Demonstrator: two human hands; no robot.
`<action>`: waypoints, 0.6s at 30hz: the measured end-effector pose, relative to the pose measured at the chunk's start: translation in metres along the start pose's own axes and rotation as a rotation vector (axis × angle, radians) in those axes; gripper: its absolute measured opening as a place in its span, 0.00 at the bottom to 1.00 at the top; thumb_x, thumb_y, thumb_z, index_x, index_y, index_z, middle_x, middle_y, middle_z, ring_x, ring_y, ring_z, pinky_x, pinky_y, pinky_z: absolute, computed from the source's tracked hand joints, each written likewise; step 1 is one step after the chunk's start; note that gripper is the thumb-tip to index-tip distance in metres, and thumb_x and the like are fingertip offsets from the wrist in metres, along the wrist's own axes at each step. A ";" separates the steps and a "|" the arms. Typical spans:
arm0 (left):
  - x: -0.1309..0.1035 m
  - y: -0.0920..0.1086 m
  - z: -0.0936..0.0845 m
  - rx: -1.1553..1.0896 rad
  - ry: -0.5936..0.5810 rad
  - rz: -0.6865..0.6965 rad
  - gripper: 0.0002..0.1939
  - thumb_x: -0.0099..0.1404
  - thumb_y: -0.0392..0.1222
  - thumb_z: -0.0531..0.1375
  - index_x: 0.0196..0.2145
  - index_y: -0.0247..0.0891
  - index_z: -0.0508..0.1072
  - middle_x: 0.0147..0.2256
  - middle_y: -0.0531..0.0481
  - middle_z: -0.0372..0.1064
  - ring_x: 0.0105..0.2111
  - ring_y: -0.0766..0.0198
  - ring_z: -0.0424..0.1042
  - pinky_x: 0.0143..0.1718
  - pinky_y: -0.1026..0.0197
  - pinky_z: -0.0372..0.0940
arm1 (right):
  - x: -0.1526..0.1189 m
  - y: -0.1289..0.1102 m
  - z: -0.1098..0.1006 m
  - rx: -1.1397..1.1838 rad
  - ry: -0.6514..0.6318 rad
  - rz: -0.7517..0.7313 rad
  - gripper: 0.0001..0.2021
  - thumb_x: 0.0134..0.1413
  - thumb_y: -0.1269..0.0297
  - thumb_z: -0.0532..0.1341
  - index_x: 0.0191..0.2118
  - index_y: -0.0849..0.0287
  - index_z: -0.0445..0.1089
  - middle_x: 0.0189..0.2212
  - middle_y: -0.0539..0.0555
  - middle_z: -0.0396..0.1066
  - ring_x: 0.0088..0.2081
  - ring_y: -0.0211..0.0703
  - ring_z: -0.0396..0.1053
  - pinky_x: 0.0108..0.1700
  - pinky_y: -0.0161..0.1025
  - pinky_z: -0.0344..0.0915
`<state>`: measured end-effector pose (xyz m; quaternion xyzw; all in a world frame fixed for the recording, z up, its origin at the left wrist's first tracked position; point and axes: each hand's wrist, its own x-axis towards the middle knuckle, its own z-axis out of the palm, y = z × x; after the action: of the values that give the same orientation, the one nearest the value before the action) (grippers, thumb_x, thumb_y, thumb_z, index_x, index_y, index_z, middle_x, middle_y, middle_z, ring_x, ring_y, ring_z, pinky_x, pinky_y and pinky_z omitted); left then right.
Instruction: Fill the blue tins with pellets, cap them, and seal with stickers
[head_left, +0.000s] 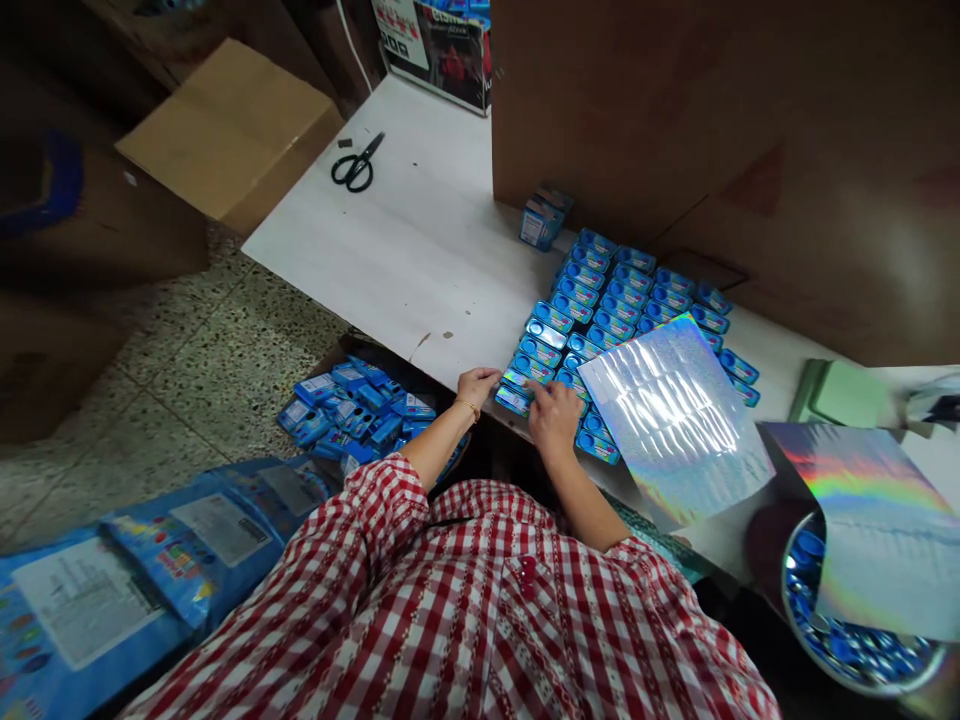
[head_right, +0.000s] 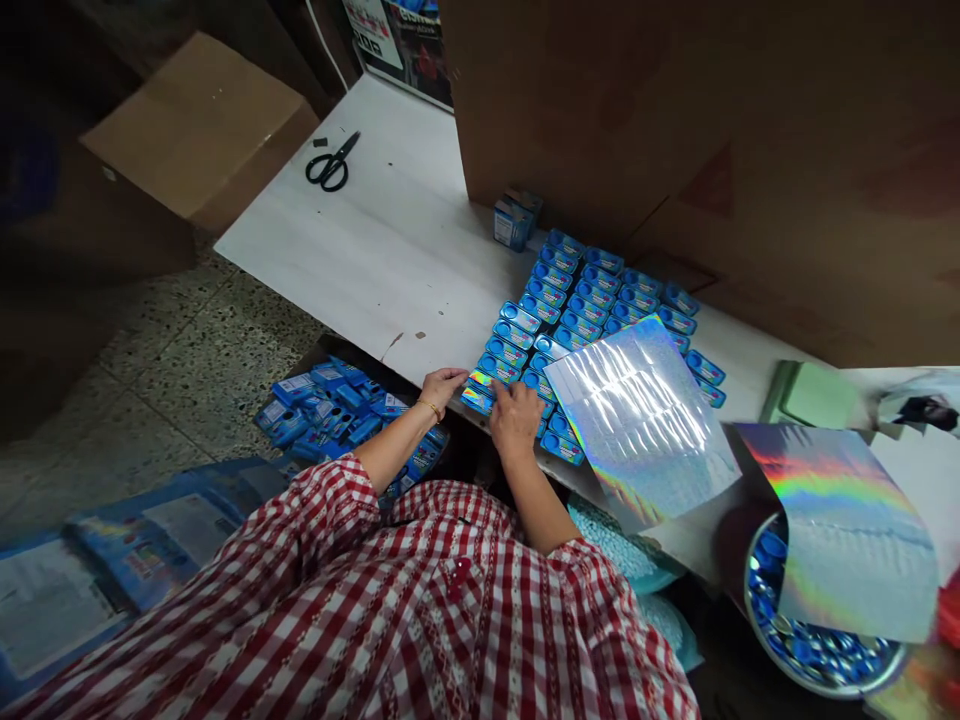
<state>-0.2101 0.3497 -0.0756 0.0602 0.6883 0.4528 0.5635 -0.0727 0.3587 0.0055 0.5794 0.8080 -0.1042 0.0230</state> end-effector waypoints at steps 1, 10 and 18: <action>0.001 0.001 -0.002 0.028 0.017 0.024 0.09 0.47 0.40 0.64 0.28 0.34 0.76 0.27 0.49 0.72 0.28 0.66 0.69 0.37 0.61 0.63 | -0.002 0.000 -0.002 -0.049 -0.056 -0.072 0.18 0.55 0.68 0.50 0.51 0.52 0.67 0.39 0.61 0.66 0.40 0.53 0.59 0.40 0.47 0.51; -0.030 0.050 0.057 0.678 -0.120 0.730 0.12 0.62 0.43 0.55 0.40 0.40 0.75 0.41 0.45 0.68 0.44 0.58 0.64 0.48 0.56 0.57 | 0.010 0.073 -0.029 0.046 0.158 -0.011 0.21 0.52 0.72 0.49 0.50 0.53 0.68 0.44 0.59 0.64 0.41 0.50 0.60 0.41 0.46 0.54; -0.039 0.050 0.140 1.048 -0.185 0.762 0.10 0.59 0.47 0.58 0.38 0.42 0.72 0.44 0.45 0.62 0.46 0.53 0.57 0.43 0.52 0.53 | 0.072 0.144 -0.046 -0.160 0.030 -0.266 0.18 0.56 0.67 0.51 0.51 0.51 0.66 0.47 0.58 0.64 0.42 0.49 0.57 0.39 0.43 0.53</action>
<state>-0.1011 0.4341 -0.0064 0.6051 0.6971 0.2184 0.3165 0.0434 0.4788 0.0191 0.4650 0.8836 -0.0330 0.0430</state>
